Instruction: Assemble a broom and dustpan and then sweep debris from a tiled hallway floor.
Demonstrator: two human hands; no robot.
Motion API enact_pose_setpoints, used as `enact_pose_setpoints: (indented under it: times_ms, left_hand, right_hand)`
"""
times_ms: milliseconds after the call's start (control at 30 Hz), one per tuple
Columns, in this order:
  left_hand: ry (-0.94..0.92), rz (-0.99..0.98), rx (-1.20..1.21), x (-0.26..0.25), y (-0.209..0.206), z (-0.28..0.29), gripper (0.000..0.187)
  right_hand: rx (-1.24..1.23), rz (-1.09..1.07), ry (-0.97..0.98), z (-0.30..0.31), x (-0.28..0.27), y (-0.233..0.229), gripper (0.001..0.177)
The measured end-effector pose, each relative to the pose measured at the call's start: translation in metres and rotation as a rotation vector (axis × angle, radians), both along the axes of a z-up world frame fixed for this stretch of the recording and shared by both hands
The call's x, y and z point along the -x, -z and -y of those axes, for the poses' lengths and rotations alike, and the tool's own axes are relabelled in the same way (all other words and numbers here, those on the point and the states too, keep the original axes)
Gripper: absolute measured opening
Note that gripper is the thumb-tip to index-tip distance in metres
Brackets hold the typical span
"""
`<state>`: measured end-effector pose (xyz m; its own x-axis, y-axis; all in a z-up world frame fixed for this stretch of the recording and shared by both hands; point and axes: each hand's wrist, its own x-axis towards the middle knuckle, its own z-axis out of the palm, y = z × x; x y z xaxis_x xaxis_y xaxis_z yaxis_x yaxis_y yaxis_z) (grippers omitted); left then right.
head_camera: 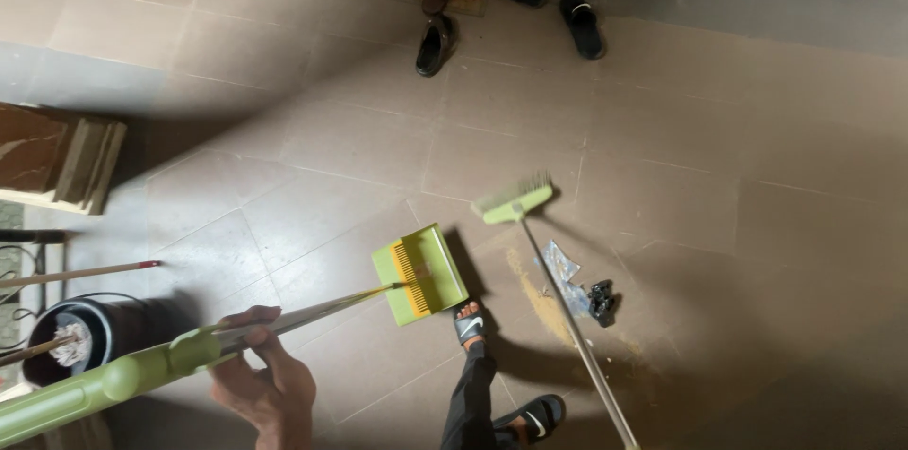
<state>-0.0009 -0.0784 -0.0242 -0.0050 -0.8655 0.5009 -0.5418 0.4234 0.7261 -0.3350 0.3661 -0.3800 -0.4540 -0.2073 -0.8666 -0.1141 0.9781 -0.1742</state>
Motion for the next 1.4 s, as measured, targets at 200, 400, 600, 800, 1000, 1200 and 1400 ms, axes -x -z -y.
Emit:
enact_pose_setpoints:
  times_ms: [200, 400, 600, 800, 1000, 1200, 1400]
  left_hand:
    - [-0.048, 0.054, -0.008, 0.007, -0.002, 0.003, 0.007]
    - [-0.079, 0.175, 0.028, -0.008, 0.012, 0.013, 0.008]
    - [-0.108, 0.068, -0.09, -0.009, 0.003, 0.02, 0.005]
    - [-0.205, 0.086, -0.197, -0.017, 0.007, 0.024, 0.025]
    - [-0.297, 0.113, -0.198, -0.037, 0.035, 0.031, 0.043]
    - [-0.261, 0.12, -0.234, -0.037, 0.021, 0.025, 0.047]
    - [-0.188, 0.043, -0.152, -0.034, 0.021, 0.006, 0.037]
  right_hand:
    - [0.131, -0.037, 0.125, -0.016, 0.006, 0.0, 0.038]
    - [0.277, -0.038, 0.263, 0.061, 0.014, -0.027, 0.041]
    - [0.308, 0.063, 0.35, 0.309, 0.05, -0.14, 0.038]
    - [0.312, -0.076, 0.13, 0.447, 0.108, -0.118, 0.042]
    - [0.33, -0.004, 0.203, 0.492, 0.136, -0.071, 0.04]
    - [0.152, -0.051, -0.257, 0.416, 0.136, 0.012, 0.031]
    - [0.019, -0.088, -0.188, 0.338, 0.075, -0.095, 0.031]
